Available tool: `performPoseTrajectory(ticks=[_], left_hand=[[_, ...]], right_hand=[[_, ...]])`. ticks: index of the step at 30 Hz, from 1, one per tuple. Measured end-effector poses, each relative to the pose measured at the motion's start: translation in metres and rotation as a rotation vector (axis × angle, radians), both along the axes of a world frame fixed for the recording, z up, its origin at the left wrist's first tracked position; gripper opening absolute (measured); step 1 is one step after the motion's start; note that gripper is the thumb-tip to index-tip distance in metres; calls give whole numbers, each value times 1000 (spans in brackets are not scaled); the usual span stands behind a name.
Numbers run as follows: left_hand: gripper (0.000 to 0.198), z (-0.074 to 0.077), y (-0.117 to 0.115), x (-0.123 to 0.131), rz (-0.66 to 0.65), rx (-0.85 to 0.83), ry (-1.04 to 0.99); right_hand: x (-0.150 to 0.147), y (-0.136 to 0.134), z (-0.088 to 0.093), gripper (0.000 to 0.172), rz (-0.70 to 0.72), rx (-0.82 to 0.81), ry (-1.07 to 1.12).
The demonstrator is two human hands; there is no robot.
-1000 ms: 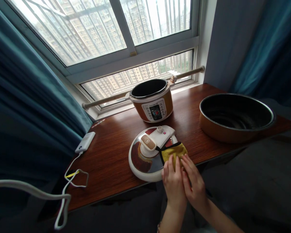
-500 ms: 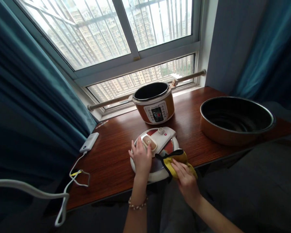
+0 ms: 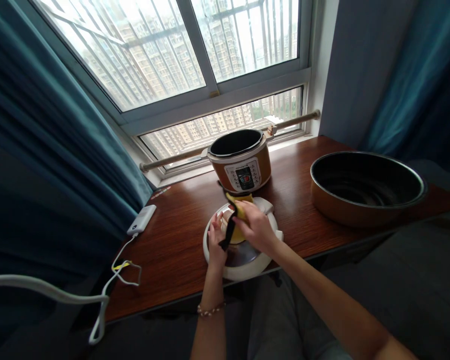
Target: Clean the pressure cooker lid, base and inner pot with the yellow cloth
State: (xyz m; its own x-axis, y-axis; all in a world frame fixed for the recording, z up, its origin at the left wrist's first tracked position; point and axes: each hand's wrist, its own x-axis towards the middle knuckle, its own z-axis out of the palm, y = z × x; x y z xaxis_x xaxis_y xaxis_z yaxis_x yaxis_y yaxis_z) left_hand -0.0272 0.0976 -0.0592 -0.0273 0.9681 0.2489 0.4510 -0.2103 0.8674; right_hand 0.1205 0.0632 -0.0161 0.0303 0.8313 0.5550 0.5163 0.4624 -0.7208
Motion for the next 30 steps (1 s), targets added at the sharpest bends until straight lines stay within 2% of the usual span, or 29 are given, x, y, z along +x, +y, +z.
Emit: performPoseTrajectory(ticks=[3, 6, 10, 15, 19, 23, 26, 30], left_hand=[[70, 3, 3, -13, 60, -21, -344], [65, 8, -5, -22, 140, 80, -396], [56, 11, -17, -20, 164, 183, -288], [56, 9, -21, -3, 96, 169, -126], [53, 7, -21, 9, 32, 123, 127], [55, 11, -13, 15, 28, 95, 298], [58, 18, -2, 17, 43, 94, 383], [51, 29, 8, 24, 31, 92, 522]], right_hand=[[-33, 25, -2, 44, 34, -85, -484], [-49, 34, -6, 47, -70, -193, -640], [-54, 36, -4, 37, -172, -261, -657], [-52, 41, -2, 37, -233, -291, -616], [-43, 40, -7, 35, -236, -298, -550], [-33, 32, -15, 34, -219, -209, -493], [-26, 23, -22, 38, -226, -136, -449], [-13, 8, -34, 36, -259, -105, -462]])
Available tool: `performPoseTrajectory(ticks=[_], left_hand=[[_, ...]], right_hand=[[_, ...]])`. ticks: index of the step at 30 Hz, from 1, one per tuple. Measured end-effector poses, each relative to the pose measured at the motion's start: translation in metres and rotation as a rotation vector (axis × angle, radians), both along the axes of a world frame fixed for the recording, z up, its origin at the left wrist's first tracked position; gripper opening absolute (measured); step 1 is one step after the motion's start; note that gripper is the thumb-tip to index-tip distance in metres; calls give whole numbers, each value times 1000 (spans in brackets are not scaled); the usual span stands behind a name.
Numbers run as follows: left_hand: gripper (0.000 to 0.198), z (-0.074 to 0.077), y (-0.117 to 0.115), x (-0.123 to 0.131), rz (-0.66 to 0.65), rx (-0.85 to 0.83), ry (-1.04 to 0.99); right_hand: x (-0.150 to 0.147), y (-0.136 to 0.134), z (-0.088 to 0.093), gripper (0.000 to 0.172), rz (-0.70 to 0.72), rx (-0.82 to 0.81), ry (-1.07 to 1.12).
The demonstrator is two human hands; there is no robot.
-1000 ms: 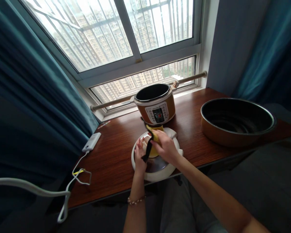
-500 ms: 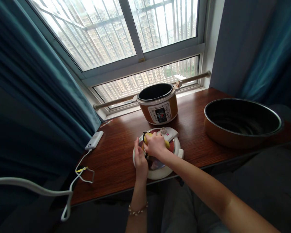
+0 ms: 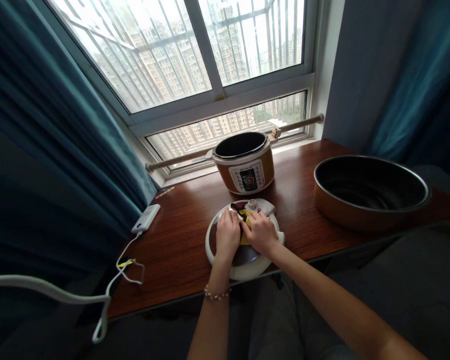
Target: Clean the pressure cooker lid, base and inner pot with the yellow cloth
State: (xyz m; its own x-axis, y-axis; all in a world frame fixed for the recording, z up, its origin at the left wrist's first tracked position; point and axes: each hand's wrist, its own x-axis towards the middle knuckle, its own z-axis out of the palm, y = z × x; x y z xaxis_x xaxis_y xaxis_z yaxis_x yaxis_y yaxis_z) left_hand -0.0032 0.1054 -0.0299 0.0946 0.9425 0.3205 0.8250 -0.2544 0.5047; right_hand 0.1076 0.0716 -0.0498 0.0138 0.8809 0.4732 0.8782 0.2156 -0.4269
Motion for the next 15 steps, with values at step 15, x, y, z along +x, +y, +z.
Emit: performPoseTrajectory(ticks=[15], left_hand=[[58, 1, -1, 11, 83, 157, 354]], right_hand=[[77, 28, -33, 42, -19, -95, 3]])
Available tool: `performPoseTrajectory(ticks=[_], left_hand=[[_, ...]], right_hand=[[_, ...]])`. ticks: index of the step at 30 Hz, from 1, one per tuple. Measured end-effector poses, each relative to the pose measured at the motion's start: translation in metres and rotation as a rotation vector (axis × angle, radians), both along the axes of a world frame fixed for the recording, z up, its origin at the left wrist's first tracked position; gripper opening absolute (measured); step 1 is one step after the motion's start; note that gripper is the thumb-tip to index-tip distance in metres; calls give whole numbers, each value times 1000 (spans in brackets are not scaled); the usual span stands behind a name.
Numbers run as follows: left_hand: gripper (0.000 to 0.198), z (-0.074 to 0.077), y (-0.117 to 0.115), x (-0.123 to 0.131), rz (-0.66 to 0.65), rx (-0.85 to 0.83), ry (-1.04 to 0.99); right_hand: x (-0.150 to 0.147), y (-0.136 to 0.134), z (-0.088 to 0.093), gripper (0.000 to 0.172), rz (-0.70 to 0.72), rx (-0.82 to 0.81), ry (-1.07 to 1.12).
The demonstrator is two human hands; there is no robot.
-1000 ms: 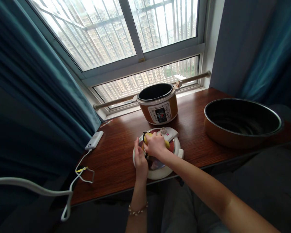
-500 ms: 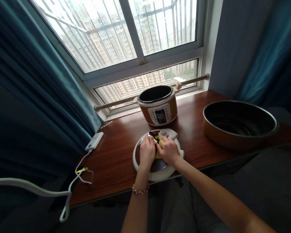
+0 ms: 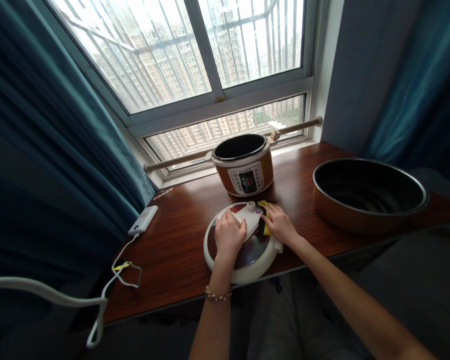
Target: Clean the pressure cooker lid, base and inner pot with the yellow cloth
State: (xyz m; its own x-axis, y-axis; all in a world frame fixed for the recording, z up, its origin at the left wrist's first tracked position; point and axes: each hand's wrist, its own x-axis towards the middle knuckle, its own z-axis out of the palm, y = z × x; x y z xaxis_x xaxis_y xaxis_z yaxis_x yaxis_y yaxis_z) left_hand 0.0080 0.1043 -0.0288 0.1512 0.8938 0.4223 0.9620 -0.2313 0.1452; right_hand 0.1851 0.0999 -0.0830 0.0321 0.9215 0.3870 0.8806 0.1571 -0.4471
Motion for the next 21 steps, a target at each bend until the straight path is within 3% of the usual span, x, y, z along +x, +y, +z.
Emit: performPoseTrajectory(ticks=[4, 10, 14, 21], left_hand=[[58, -3, -1, -2, -11, 38, 22], [57, -3, -1, -3, -24, 54, 36], [57, -3, -2, -3, -19, 70, 31], [57, -3, -3, -1, -25, 75, 40]], right_hand=[[-18, -4, -3, 46, 92, 103, 40], [3, 15, -9, 44, -45, -72, 237], [4, 14, -12, 45, -37, -52, 241], [-15, 0, 1, 47, 318, 162, 53]])
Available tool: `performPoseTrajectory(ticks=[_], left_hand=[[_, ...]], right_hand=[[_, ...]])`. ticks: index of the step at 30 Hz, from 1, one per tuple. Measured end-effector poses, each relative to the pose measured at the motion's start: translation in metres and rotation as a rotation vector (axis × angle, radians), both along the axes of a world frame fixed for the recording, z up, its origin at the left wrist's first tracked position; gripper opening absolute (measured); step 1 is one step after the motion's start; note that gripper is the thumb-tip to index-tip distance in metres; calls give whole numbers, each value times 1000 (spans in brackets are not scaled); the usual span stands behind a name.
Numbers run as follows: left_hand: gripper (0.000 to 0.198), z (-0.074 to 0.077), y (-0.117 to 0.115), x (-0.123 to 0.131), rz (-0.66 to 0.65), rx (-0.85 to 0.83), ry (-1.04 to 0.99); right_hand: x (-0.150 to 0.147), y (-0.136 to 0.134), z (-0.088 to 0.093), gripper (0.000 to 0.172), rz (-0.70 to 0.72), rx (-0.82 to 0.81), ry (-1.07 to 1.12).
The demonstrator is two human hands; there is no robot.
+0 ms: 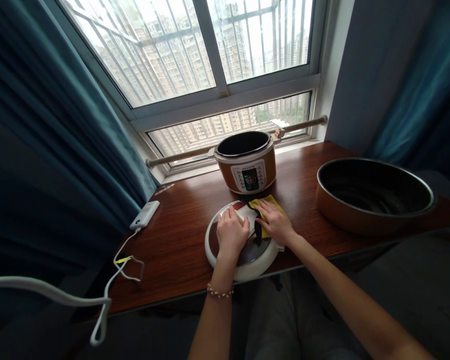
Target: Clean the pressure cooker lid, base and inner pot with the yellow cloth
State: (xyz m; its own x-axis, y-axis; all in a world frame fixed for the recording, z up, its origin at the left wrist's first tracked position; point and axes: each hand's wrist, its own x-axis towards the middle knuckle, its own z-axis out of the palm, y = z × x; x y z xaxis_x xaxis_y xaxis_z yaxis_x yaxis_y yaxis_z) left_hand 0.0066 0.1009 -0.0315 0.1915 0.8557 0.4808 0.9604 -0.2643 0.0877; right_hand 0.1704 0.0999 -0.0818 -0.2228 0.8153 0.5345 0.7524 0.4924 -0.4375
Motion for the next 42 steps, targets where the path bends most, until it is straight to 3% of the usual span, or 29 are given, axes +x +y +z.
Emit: performPoseTrajectory(ticks=[5, 9, 12, 18, 25, 32, 37, 42], left_hand=[[57, -1, 0, 0, 1, -10, 8], [57, -2, 0, -1, -2, -2, 26], [56, -2, 0, -2, 3, 1, 29], [55, -2, -1, -2, 4, -6, 19], [56, -1, -2, -2, 20, -14, 28], [54, -4, -2, 0, 40, 0, 40], [56, -5, -2, 1, 53, 12, 49], [55, -6, -4, 1, 52, 28, 56]], right_hand=[[-12, 11, 20, 43, 240, -17, -143], [-15, 34, 32, 32, 275, -111, -70], [-13, 54, 34, 20, 193, -197, 43], [-11, 81, 26, 33, -6, -308, 179], [20, 95, -4, 37, -220, -395, 294], [35, 61, -23, 39, -320, -338, 330], [30, 6, -22, 38, -373, -312, 318], [17, -48, -19, 35, -319, -239, 349]])
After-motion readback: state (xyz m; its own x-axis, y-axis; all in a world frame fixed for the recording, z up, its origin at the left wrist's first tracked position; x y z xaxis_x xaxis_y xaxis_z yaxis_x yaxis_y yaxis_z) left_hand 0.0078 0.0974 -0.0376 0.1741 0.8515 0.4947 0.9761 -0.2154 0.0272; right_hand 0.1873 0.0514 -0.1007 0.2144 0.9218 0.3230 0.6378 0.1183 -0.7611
